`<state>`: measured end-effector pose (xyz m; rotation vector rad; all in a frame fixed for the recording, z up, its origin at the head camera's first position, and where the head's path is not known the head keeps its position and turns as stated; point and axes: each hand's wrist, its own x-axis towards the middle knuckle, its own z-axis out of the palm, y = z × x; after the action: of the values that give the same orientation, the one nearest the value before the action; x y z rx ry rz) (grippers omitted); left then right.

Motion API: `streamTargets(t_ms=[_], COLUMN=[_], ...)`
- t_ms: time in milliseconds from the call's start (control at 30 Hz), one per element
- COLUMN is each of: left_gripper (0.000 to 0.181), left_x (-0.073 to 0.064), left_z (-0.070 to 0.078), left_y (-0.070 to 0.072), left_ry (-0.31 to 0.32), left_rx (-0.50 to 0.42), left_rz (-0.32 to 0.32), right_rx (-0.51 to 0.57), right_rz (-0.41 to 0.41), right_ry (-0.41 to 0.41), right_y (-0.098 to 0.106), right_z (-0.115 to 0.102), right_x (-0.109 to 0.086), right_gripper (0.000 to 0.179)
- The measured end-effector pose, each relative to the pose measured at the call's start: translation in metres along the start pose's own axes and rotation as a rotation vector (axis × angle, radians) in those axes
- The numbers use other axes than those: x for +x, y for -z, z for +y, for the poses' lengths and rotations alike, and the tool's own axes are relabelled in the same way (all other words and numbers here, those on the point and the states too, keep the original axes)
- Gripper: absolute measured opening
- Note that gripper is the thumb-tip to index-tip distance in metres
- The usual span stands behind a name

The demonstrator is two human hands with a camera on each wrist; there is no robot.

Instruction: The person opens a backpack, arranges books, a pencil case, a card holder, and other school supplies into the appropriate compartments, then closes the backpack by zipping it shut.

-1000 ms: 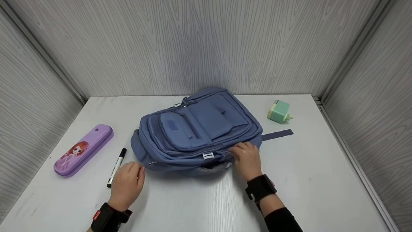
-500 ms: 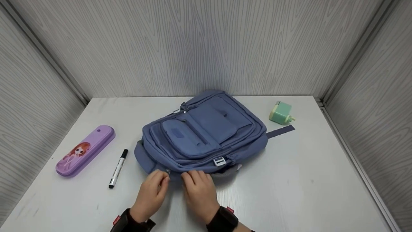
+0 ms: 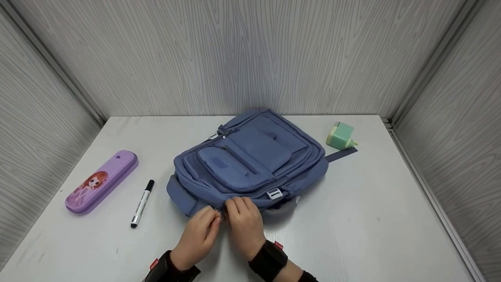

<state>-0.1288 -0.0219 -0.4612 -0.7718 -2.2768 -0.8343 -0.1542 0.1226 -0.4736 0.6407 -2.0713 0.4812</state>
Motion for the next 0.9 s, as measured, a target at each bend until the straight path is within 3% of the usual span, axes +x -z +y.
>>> streamTargets(t_ms=[200, 333, 567, 667, 900], left_gripper=[0.012, 0.019, 0.022, 0.022, 0.021], left_x=[-0.002, -0.002, -0.001, -0.002, -0.003], left_z=[-0.001, -0.009, -0.032, -0.041, -0.073], left_y=[0.004, 0.007, 0.006, 0.007, 0.024], left_ry=[0.038, 0.068, 0.024, 0.025, 0.130], left_rx=[-0.026, -0.034, 0.161, 0.202, 0.256], left_rz=[-0.045, -0.041, 0.012, 0.034, 0.121], right_rx=[0.030, 0.080, 0.094, 0.094, 0.066], right_rz=[0.046, 0.018, -0.054, -0.065, -0.064], right_ry=[0.051, 0.058, 0.029, 0.039, 0.047], right_y=[-0.003, -0.002, 0.007, 0.012, 0.027], right_z=[0.007, 0.012, 0.022, 0.027, 0.046], right_x=[-0.002, -0.005, -0.015, -0.019, -0.030], right_gripper=[0.027, 0.023, 0.021, 0.018, 0.015])
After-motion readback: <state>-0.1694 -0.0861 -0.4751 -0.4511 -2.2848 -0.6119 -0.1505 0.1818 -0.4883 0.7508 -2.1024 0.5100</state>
